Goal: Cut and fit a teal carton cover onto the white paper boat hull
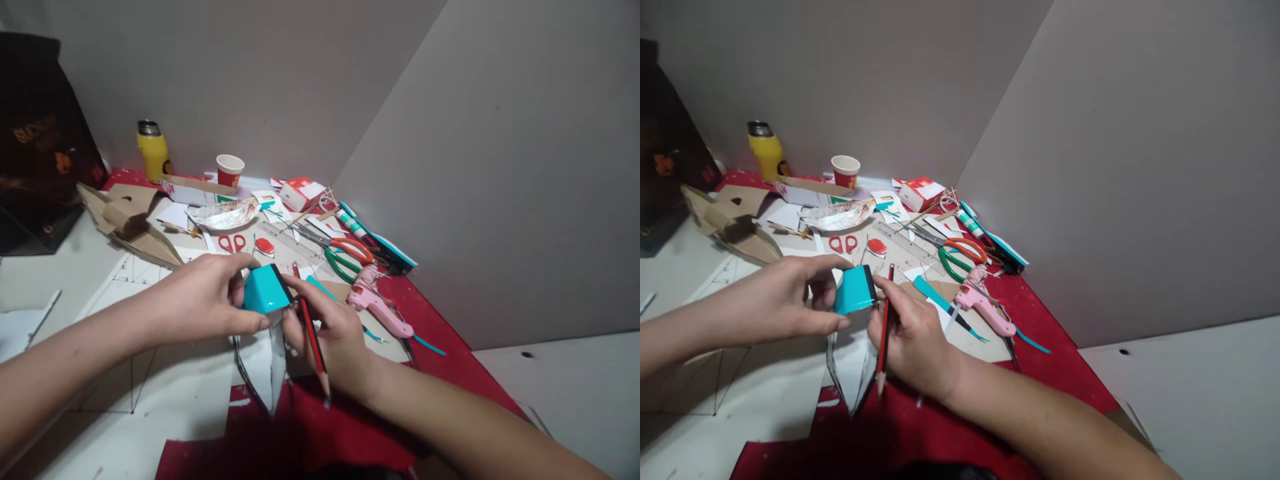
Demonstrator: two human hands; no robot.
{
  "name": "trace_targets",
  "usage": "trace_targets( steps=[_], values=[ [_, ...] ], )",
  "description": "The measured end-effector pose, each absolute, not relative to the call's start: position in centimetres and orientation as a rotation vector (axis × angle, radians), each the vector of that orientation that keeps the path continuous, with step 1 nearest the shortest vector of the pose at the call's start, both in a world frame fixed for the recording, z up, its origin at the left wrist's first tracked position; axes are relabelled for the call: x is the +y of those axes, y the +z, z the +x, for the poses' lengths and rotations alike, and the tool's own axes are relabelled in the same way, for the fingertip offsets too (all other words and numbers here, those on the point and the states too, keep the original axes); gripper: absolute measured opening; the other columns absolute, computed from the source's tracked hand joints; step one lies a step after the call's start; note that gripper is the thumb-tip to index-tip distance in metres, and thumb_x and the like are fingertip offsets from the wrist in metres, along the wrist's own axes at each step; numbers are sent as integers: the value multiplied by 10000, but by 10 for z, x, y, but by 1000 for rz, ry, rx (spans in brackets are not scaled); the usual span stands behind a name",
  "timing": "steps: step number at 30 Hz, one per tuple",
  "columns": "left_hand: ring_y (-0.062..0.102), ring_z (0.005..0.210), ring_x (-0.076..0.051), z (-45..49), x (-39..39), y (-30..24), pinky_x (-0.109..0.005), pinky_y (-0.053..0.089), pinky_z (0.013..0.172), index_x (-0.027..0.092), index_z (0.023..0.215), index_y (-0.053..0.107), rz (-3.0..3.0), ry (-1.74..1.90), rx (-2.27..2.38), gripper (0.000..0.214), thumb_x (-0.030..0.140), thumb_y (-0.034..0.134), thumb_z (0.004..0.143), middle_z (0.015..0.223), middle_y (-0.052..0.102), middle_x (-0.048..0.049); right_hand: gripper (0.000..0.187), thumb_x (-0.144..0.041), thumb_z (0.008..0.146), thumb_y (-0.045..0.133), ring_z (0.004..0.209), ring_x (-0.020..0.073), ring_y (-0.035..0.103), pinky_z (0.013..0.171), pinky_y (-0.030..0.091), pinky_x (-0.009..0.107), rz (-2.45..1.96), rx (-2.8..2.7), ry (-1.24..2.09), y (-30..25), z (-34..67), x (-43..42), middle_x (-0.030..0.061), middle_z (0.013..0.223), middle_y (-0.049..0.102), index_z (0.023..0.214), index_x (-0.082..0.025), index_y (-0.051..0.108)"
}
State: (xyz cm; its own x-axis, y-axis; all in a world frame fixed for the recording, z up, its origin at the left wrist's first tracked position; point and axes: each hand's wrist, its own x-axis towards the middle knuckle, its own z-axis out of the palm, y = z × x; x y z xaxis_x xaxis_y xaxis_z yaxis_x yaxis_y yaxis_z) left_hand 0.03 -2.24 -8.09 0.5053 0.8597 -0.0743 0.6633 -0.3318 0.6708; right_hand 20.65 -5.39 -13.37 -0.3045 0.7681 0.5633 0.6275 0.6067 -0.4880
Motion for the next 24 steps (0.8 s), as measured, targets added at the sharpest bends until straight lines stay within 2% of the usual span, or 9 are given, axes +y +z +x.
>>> trace_targets(
  steps=[7, 14, 19, 24],
  values=[
    [571, 536, -145, 3, -15, -94, -223, 328, 477, 201, 1049, 600, 2150, 352, 1208, 442, 416, 707, 678, 655, 609, 53, 416, -129, 847, 518, 661, 156, 681, 638, 561, 265, -1076, -2067, 116, -152, 207, -56, 43, 845, 736, 1258, -186, 550],
    [561, 542, -150, 1, -13, -93, -230, 316, 487, 189, 1012, 600, 2198, 330, 1175, 422, 401, 711, 664, 659, 609, 45, 495, -101, 847, 525, 755, 189, 724, 686, 588, 291, -979, -2123, -40, -161, 208, -57, 118, 1022, 745, 1337, -165, 500],
    [544, 541, -145, -2, -11, -94, -239, 305, 511, 194, 989, 616, 2197, 294, 1129, 394, 385, 709, 657, 650, 605, 46, 555, -101, 863, 518, 933, 227, 722, 779, 592, 324, -945, -2176, -83, -163, 209, -57, 149, 1134, 717, 1407, -168, 433],
    [557, 555, -145, -2, -9, -96, -237, 323, 512, 190, 1043, 591, 2174, 260, 1132, 446, 371, 713, 654, 673, 612, 52, 573, -91, 874, 511, 901, 223, 727, 763, 595, 311, -953, -2224, -111, -164, 209, -58, 183, 1195, 687, 1433, -126, 388]
  ],
)
